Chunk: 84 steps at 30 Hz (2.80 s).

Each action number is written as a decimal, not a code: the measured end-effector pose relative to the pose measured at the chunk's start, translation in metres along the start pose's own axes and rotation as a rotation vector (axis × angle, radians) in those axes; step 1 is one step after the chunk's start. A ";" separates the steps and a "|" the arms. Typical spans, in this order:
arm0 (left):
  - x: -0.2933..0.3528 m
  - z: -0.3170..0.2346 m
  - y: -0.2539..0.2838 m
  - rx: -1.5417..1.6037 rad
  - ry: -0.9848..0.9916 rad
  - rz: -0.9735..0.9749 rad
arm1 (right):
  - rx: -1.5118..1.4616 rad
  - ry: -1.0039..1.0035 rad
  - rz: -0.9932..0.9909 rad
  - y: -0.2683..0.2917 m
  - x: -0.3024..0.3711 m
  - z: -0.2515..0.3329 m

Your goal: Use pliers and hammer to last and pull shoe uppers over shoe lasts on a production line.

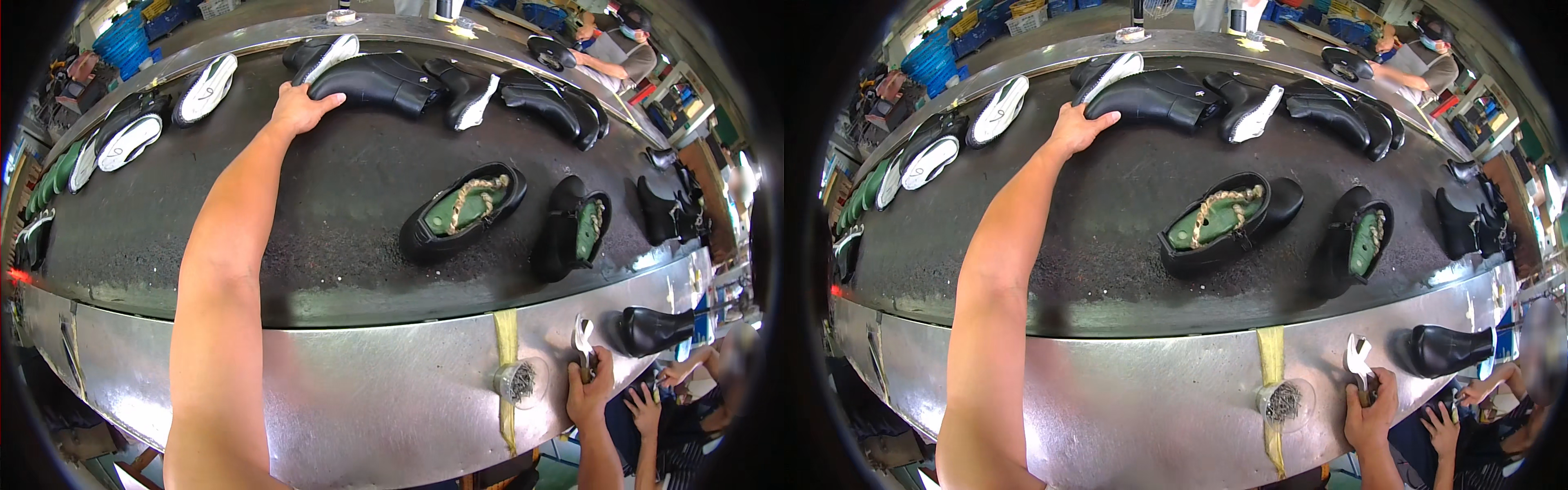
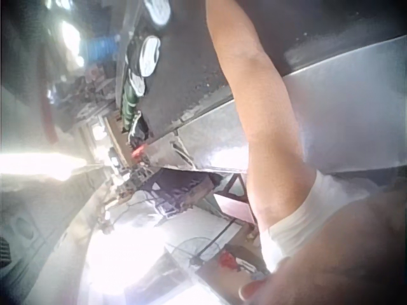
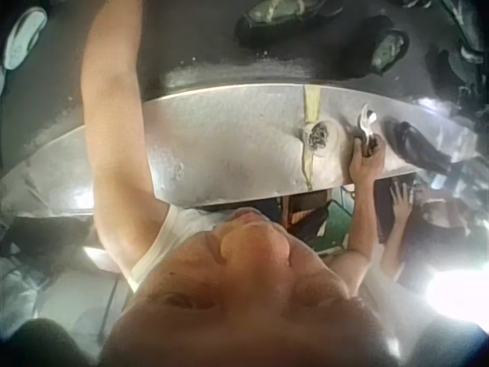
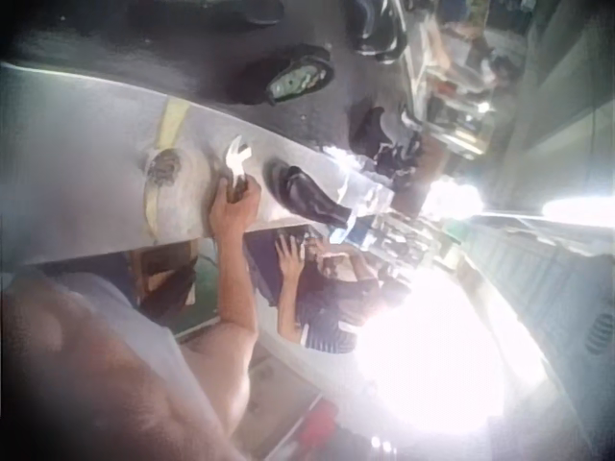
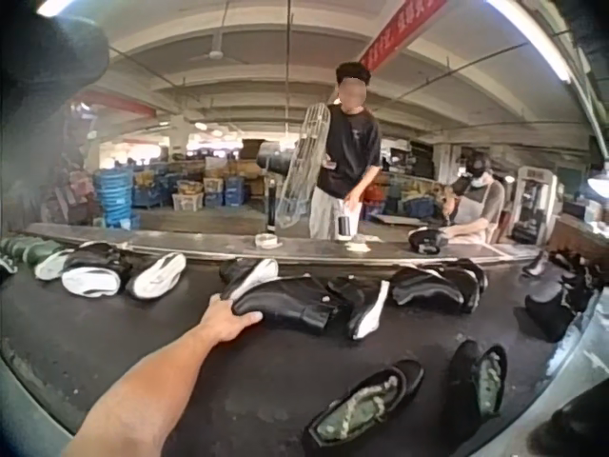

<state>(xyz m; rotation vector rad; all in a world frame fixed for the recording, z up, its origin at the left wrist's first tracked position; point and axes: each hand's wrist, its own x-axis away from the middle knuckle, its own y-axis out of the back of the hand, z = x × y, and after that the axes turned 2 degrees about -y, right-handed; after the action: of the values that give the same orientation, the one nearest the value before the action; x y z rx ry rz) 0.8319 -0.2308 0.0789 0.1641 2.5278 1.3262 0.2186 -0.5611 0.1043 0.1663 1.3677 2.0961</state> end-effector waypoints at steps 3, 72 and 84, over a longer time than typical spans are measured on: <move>0.046 -0.020 0.012 -0.121 -0.009 -0.042 | 0.014 -0.012 -0.024 0.004 0.005 0.006; 0.617 -0.018 0.197 0.392 0.222 -0.332 | -0.217 -0.002 1.010 0.091 0.485 0.025; 0.766 0.007 0.262 2.366 -0.039 0.677 | -0.481 -0.158 0.908 0.092 0.438 0.053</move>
<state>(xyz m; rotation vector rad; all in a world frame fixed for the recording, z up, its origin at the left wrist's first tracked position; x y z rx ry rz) 0.0949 0.0995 0.1414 1.2866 2.3399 -2.0446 -0.1479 -0.2996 0.1104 0.8536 0.6887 2.9883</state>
